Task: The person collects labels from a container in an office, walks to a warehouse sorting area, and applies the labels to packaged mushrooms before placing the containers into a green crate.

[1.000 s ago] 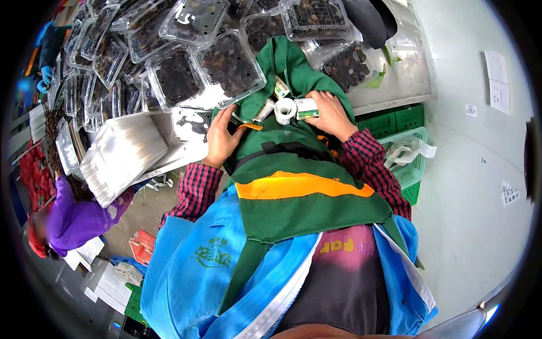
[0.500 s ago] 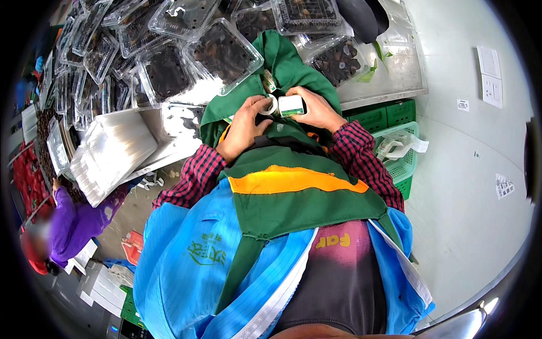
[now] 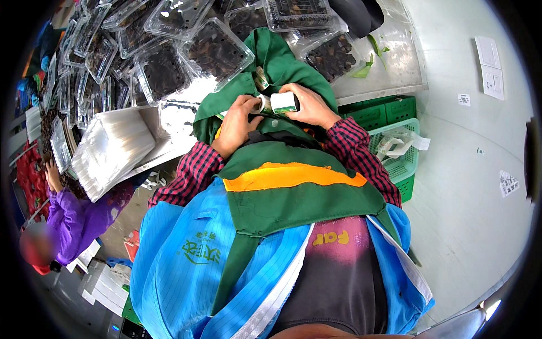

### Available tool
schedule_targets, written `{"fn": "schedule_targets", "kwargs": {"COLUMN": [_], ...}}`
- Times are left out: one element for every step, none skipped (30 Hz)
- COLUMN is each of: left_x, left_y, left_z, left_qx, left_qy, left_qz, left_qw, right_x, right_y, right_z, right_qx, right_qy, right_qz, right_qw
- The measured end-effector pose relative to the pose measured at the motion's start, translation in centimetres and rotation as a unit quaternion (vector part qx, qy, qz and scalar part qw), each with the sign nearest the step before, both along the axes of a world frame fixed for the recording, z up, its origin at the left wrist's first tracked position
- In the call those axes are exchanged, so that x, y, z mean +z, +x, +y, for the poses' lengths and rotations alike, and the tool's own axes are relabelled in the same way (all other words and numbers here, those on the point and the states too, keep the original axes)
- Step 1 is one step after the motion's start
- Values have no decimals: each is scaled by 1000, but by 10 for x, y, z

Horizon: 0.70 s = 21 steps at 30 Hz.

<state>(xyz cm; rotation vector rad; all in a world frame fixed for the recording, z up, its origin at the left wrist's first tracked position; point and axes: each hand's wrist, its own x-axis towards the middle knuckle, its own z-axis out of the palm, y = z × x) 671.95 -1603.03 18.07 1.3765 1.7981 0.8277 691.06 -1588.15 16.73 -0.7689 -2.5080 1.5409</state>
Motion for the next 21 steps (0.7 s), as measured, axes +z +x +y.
{"fn": "schedule_targets", "kwargs": {"left_x": [5,10,14,21,20,19,16,15,12,8,5,4,6,6,2,2,3,3,3,3,4], "left_y": [1,1,-2,-6,-11,-18,-24,-27,-31,-36,-41,-43,-44,-44,-45,-43,-41,-40,-40,-39,-40], "left_z": [-2,-3,-6,-7,-12,-17,-21,-26,-30,-34,-35,-34,-31,-29,-27,-25,-21,-17,-17,-16,-14], "left_qx": [17,35,38,43,64,84,90,112,124,140,152,160,169,178,163,155,143,131,132,126,118], "left_qy": [-7,-14,18,44,49,54,64,51,47,43,33,36,40,42,55,47,39,32,16,13,11], "left_qz": [6,13,75,134,154,174,204,202,180,161,147,133,118,103,124,129,134,139,133,149,160], "left_qw": [1000,999,996,989,985,980,973,972,975,976,977,977,978,978,977,978,980,981,982,981,980], "right_x": [0,2,3,4,5,6,5,7,11,16,25,28,33,41,43,49,50,45,46,62,47], "right_y": [1,3,4,8,13,16,19,22,25,26,32,44,61,81,105,125,149,179,207,220,265], "right_z": [0,-1,-2,-4,-7,-7,-6,-6,-6,-5,-4,-4,1,7,13,19,22,25,25,20,14], "right_qx": [-6,-12,-17,-44,-71,-99,-107,-114,-122,-125,-141,-192,-243,-300,-345,-387,-416,-439,-451,-473,-466], "right_qy": [-3,-7,-10,-21,-33,-44,-59,-66,-73,-80,-86,-84,-81,-101,-107,-89,-61,-35,40,51,108], "right_qz": [0,0,0,17,35,52,55,54,53,55,88,109,112,118,122,121,106,58,-38,-102,-165], "right_qw": [1000,1000,1000,999,996,993,991,990,988,987,982,972,960,941,924,910,901,896,891,874,863]}}
